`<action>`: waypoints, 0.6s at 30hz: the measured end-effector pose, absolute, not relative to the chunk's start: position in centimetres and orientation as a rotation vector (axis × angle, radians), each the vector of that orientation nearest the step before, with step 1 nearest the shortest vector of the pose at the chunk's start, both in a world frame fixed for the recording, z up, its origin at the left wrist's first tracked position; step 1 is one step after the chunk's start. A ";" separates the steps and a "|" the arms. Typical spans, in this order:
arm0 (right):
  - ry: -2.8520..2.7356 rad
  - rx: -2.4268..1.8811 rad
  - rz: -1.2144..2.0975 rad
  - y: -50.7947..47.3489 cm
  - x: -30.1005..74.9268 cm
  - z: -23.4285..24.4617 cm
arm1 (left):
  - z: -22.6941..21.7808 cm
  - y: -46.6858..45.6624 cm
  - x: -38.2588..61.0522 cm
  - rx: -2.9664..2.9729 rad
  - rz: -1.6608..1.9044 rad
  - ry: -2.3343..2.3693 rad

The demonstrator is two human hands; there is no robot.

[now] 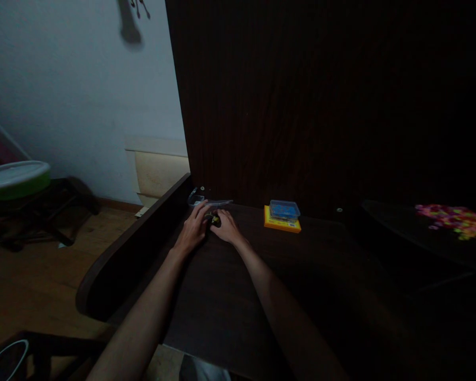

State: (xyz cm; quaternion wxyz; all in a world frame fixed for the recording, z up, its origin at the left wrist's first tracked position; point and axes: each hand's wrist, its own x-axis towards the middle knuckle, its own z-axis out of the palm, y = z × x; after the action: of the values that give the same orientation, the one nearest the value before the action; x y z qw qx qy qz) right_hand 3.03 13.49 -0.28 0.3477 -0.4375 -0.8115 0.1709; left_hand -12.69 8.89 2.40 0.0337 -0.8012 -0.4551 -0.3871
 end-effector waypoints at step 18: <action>-2.025 -1.129 0.547 13.1 3.1 0.4 | 2.6 9.1 -12.3 -2.432 -1.270 -1.329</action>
State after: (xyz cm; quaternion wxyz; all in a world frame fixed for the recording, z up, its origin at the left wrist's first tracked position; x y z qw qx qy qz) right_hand 3.07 13.11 0.40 0.3704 -0.4403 -0.7896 0.2133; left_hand -12.25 9.13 2.56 0.0464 -0.7968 -0.4355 -0.4162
